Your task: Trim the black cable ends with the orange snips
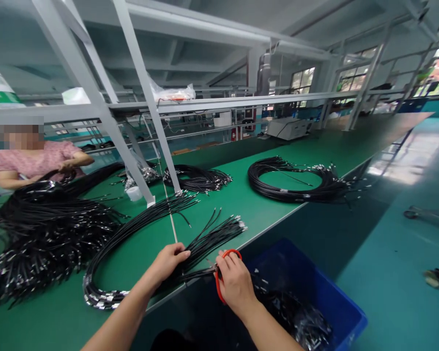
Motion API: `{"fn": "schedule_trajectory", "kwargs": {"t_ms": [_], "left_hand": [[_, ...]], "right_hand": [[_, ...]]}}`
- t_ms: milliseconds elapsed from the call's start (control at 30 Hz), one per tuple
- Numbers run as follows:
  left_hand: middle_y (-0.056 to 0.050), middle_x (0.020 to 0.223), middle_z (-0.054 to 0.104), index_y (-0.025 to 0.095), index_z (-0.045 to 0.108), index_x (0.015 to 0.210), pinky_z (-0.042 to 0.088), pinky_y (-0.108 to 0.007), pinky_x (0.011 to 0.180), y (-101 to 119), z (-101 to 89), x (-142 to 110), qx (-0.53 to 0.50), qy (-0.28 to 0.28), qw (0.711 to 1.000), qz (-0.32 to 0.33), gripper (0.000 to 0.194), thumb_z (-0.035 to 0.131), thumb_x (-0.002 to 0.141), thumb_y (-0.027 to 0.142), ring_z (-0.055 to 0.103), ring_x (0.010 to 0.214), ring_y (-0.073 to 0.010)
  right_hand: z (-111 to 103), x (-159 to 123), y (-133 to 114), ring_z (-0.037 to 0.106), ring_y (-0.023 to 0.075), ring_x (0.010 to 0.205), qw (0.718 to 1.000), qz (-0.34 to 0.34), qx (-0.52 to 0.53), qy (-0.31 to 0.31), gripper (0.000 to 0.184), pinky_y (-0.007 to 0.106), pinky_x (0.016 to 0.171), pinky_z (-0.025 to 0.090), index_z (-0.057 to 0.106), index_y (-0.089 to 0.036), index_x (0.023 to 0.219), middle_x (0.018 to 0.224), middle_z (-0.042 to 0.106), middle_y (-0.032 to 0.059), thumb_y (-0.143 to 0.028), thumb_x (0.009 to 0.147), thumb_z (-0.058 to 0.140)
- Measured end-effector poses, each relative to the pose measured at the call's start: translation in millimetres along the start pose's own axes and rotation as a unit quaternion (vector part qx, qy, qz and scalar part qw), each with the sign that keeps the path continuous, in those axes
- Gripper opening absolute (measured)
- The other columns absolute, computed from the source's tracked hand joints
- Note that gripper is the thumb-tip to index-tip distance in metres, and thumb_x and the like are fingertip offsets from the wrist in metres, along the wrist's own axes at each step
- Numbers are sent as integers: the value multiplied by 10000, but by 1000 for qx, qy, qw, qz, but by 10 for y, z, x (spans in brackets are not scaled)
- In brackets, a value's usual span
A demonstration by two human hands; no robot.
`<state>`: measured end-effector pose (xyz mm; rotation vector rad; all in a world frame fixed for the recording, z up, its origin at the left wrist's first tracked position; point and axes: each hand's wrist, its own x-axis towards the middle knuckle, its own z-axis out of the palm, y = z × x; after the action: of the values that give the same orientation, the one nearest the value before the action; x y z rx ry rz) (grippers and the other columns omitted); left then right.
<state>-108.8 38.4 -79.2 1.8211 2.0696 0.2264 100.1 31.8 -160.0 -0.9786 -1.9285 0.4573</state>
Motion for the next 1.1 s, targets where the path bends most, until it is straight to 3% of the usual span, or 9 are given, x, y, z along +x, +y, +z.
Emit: {"fn": "schedule_trajectory", "kwargs": {"t_ms": [133,267,367,433,533,667,800,933,1100], "left_hand": [[-63,1052,619,139,580,1077,519,-384,752,-12,-7,50,-18,7,1000,-4,259,527,889,311,619,878,-197],[-74,1082,608,151,568,1101,514,-394,769,-25,-38,89,-9,8,1000,-14,257,529,890,291,612,898,-194],[-75,1089,606,151,568,1102,515,-393,769,-14,-33,118,-4,-8,1000,-5,258,529,890,294,612,902,-195],[-74,1086,608,151,568,1102,520,-386,759,14,0,134,-4,-18,1000,-1,257,525,893,294,615,891,-191],[-70,1060,615,145,567,1098,531,-362,722,89,66,138,4,-21,1000,-5,255,524,894,292,623,850,-177],[-79,991,639,155,597,1026,511,-402,747,226,63,84,57,40,997,-18,220,529,885,309,627,863,-211],[-179,1209,566,164,552,1155,367,-523,938,387,28,-61,115,122,985,45,320,514,869,302,480,1162,-347],[-28,1426,421,257,423,1330,191,-359,1117,484,215,-242,145,92,965,198,572,578,803,414,283,1343,-221],[-178,1463,313,75,358,1376,186,-448,1112,439,479,-282,184,80,958,203,791,626,730,444,236,1359,-297]], "right_hand": [[-91,-84,8,545,306,1064,998,35,51,33,353,483,940,419,595,-206,1135,1073,656,122,-173,786,555],[-215,-399,-124,603,284,962,979,135,126,85,286,455,905,444,600,-215,1081,1032,653,123,-256,799,584],[-137,-712,-236,653,227,581,949,215,227,48,248,338,566,544,645,-226,928,723,692,51,-360,721,670],[-36,-824,-249,664,232,541,916,266,298,35,300,325,507,537,637,-209,803,705,707,61,-456,651,714],[30,-747,-149,696,287,768,864,326,377,76,356,392,673,544,579,-203,814,875,709,97,-501,661,699],[-145,-369,32,670,255,898,820,348,427,154,277,377,801,499,537,-227,906,874,644,21,-449,766,624],[-329,-135,72,677,247,832,810,352,443,151,277,342,757,494,582,-212,885,836,649,10,-391,712,704],[-330,-208,53,680,248,809,801,375,446,139,263,352,737,493,591,-204,891,841,666,22,-386,730,691],[-287,-346,79,680,236,804,789,396,453,125,234,361,742,490,570,-205,902,910,678,42,-380,772,655]]}}
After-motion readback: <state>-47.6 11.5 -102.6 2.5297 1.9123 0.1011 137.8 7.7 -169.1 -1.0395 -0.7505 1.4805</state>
